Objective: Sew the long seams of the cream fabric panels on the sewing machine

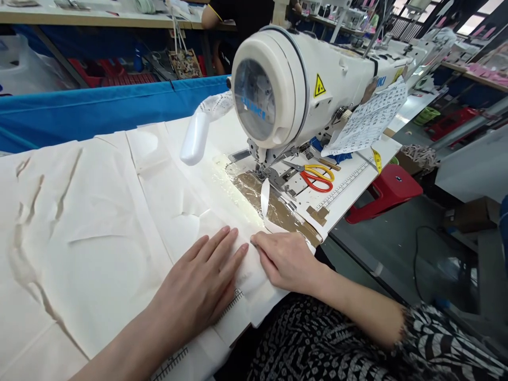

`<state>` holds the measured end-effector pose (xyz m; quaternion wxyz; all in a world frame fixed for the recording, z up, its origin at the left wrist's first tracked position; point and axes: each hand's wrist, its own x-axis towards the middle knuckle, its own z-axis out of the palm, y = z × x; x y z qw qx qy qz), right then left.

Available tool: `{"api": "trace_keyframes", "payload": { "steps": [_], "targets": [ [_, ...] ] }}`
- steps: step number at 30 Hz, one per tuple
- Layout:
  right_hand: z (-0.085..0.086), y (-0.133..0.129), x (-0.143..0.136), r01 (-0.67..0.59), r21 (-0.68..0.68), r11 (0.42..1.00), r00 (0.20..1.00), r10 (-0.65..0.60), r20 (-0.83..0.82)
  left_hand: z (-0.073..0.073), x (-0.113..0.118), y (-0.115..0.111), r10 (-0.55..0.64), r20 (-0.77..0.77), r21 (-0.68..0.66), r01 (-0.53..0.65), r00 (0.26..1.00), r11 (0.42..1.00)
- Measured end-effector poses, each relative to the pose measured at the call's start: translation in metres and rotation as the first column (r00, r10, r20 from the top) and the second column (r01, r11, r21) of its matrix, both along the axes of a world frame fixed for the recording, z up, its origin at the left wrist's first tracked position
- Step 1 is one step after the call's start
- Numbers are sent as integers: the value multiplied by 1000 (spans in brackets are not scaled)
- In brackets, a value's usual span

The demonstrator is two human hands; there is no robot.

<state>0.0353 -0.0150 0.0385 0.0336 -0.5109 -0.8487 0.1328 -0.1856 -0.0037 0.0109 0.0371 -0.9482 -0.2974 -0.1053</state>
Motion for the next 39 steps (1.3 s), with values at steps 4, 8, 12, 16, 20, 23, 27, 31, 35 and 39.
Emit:
{"api": "trace_keyframes", "payload": {
  "steps": [4, 8, 12, 16, 20, 23, 27, 31, 35, 39],
  "targets": [
    [3, -14, 21, -9, -5, 1000, 999, 9, -50, 4, 0, 1, -2, -3, -8, 2, 1000, 1000],
    [-3, -20, 28, 42, 11, 999, 982, -39, -187, 1, 0, 2, -48, 39, -16, 48, 998, 999],
    [-7, -18, 20, 98, 39, 994, 964, -85, -251, -4, 4, 2, -119, 87, 12, 119, 989, 993],
    [-7, -16, 13, 112, 64, 992, 972, -96, -216, -6, 5, 1, -139, 98, 8, 139, 985, 990],
    [-6, -10, 7, 118, 49, 992, 982, -110, -153, -7, 1, -1, -93, 78, -27, 95, 993, 995],
    [-7, -2, 1, 118, 44, 992, 985, -111, -129, -7, -1, -1, -60, 60, -32, 62, 996, 998],
    [-9, 5, -6, 101, 46, 994, 990, -96, -106, -6, 1, 0, -75, 57, 5, 75, 996, 997],
    [-7, 8, -11, 95, 44, 994, 993, -92, -75, -6, 2, 0, -73, 38, 3, 73, 997, 997],
    [0, 9, -8, 58, 29, 998, 997, -56, -45, -7, 2, 0, -62, 28, -2, 62, 998, 998],
    [3, 4, 7, 73, 20, 997, 989, -69, -132, -5, 2, 0, -65, 14, -12, 65, 998, 998]
  ]
}}
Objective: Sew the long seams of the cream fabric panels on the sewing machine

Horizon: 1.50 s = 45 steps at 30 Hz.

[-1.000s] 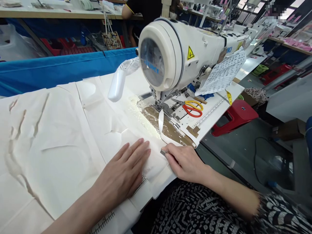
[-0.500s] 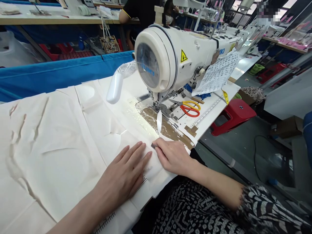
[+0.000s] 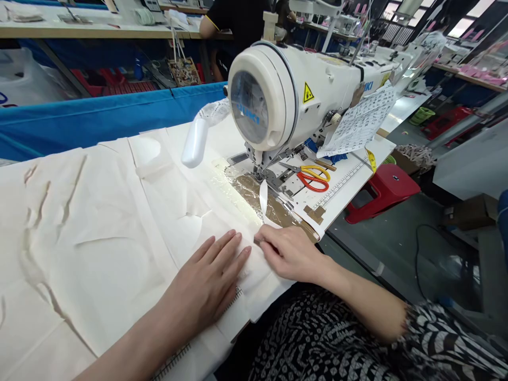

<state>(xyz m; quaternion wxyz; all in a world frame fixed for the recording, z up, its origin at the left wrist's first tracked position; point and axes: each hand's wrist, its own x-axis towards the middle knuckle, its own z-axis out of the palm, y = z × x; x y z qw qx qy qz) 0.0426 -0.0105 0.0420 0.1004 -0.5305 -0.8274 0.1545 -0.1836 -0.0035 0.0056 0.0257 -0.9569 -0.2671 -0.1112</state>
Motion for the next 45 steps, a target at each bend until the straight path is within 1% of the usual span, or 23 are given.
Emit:
{"api": "trace_keyframes", "payload": {
  "steps": [3, 7, 15, 20, 22, 24, 27, 29, 31, 33, 35, 37, 39, 42, 45],
  "targets": [
    [-1, -8, 9, 73, 26, 997, 995, -71, -74, 1, 1, 0, -11, -8, -16, 11, 1000, 1000],
    [-6, -19, 8, 57, 38, 998, 990, -52, -132, 1, 2, -2, -10, 22, 4, 10, 1000, 1000],
    [-14, -23, 3, 30, 65, 997, 999, -27, -46, -2, 1, -2, -9, 8, -2, 9, 1000, 1000],
    [-10, -21, -1, 16, -17, 1000, 998, -15, 53, -4, 0, -2, -8, 22, -3, 8, 1000, 1000],
    [-7, -21, -1, -4, -43, 999, 996, 8, 94, -4, -1, -2, -12, 17, 6, 12, 1000, 1000],
    [-4, -24, 4, -35, -62, 997, 993, 41, 111, -3, -1, -2, -12, 7, 19, 12, 1000, 1000],
    [-1, -36, 20, -68, -83, 994, 992, 76, 99, 0, 0, -3, -5, 0, 27, 5, 1000, 1000],
    [1, -44, 31, -66, -82, 994, 995, 72, 73, 2, 1, -2, -4, 3, 27, 4, 1000, 1000],
    [0, -47, 35, -53, -70, 996, 997, 57, 52, 3, 0, 0, -11, 10, 32, 11, 1000, 999],
    [-2, -44, 31, -47, -51, 998, 997, 50, 59, 5, -2, 4, -11, 18, 51, 11, 1000, 999],
    [-3, -37, 20, -51, -37, 998, 994, 55, 95, 6, -4, 8, 4, 44, 74, -7, 999, 997],
    [-5, -29, 9, -59, -19, 998, 989, 61, 137, 8, -4, 10, 9, 83, 71, -15, 997, 997],
    [-5, -23, 0, -70, -1, 998, 985, 70, 159, 9, -3, 8, -15, 109, 51, 10, 994, 999],
    [-5, -20, -2, -49, 7, 999, 992, 48, 113, 9, 1, 3, -30, 107, 34, 26, 994, 999],
    [-7, -19, 1, 17, 17, 1000, 999, -17, 28, 7, 3, -2, -14, 102, 35, 10, 995, 999]
  ]
}}
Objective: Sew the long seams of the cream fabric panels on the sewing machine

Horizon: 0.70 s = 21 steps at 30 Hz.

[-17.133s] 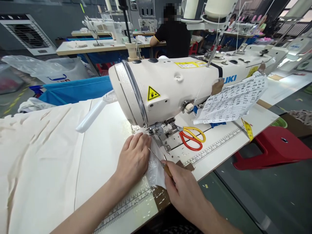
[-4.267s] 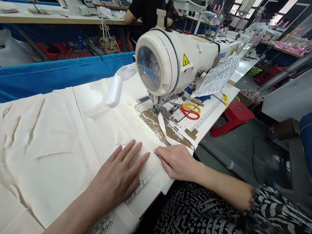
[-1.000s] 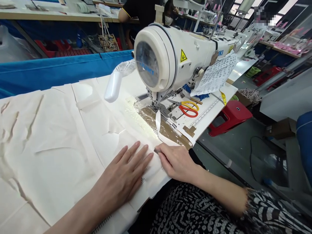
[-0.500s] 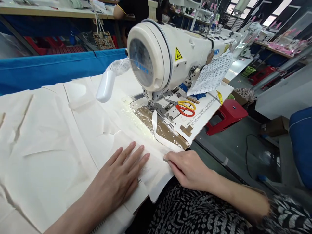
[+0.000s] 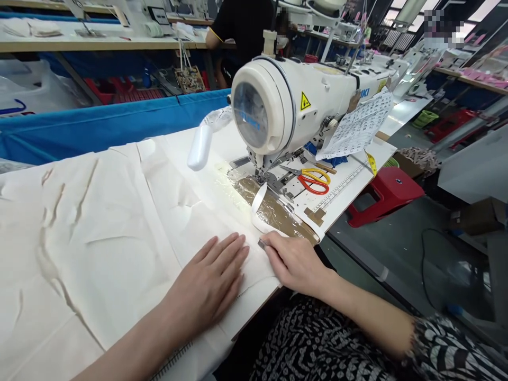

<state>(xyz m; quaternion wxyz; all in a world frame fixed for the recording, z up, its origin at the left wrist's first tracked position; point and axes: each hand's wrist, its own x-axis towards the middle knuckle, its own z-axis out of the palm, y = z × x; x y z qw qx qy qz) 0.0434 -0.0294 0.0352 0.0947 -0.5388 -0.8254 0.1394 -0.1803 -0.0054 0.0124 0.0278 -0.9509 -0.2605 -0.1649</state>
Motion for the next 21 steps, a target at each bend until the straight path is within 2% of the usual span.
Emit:
{"api": "trace_keyframes", "payload": {
  "steps": [3, 12, 18, 21],
  "targets": [
    [-2, 1, -1, 24, 19, 1000, 999, -23, -39, -2, 1, -2, 3, -9, 12, -3, 1000, 1000],
    [-5, 5, -9, -1, -2, 1000, 1000, 1, 5, 0, 6, -3, 14, -41, 27, -13, 999, 1000],
    [8, -2, 1, -50, -44, 998, 998, 51, 36, 0, 6, -5, 42, -50, 25, -41, 998, 999],
    [14, -5, 14, -64, -78, 995, 997, 60, -42, -1, 6, -7, 54, -59, 12, -53, 997, 999]
  ]
}}
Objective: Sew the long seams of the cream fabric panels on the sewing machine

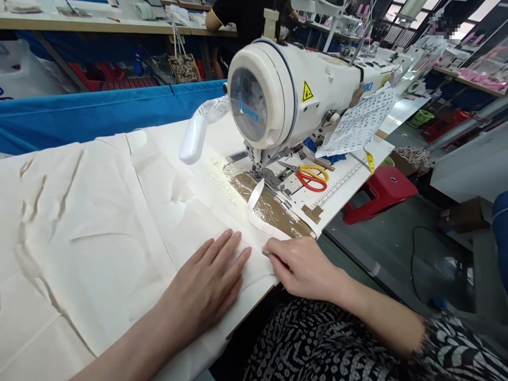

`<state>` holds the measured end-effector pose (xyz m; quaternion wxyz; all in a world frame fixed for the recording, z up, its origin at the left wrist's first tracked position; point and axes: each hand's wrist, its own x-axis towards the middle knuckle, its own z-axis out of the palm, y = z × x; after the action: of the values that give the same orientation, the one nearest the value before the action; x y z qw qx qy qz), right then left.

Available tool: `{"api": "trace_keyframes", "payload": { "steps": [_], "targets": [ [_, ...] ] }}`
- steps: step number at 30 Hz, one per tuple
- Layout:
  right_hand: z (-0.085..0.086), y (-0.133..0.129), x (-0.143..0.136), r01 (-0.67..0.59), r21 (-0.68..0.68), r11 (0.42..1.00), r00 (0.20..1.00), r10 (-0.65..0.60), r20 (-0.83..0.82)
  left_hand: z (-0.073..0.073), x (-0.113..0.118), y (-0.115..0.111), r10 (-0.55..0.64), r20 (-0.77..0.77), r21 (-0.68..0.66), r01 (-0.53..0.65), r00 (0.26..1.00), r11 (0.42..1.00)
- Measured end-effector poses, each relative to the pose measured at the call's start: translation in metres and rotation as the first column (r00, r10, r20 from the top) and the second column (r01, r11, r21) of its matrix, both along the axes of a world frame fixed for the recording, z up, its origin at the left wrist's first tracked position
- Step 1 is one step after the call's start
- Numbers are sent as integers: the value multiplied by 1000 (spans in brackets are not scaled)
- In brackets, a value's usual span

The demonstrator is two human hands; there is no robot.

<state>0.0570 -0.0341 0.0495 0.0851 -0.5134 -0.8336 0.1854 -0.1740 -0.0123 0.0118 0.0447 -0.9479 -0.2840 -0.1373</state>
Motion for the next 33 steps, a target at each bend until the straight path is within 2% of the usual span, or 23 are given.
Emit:
{"api": "trace_keyframes", "payload": {
  "steps": [3, 5, 9, 17, 22, 26, 29, 33],
  "targets": [
    [0, 0, 8, 100, -5, 995, 978, -99, -183, 0, 0, -1, -6, 1, -17, 6, 1000, 1000],
    [-3, 0, 7, 150, 13, 989, 960, -142, -241, 1, 0, 0, -19, 3, -41, 20, 1000, 999],
    [-10, 0, -2, 134, 71, 988, 976, -119, -180, 1, -1, 1, -26, -5, -56, 25, 1000, 998],
    [-18, 8, -14, 101, 70, 992, 995, -100, -14, 0, -1, -1, -28, -26, -26, 27, 999, 999],
    [-16, 9, -21, 77, 56, 995, 996, -79, 35, 3, -1, 0, -35, -42, -14, 34, 998, 999],
    [-8, 12, -19, 37, 43, 998, 997, -40, 70, 6, 0, 0, -32, -64, -27, 30, 997, 999],
    [-1, 17, -11, 13, 28, 1000, 1000, -13, 24, 4, 1, 0, -15, -66, -31, 13, 998, 999],
    [1, 18, 1, 106, 32, 994, 991, -103, -90, -1, 1, -2, -9, -47, -33, 8, 999, 999]
  ]
}}
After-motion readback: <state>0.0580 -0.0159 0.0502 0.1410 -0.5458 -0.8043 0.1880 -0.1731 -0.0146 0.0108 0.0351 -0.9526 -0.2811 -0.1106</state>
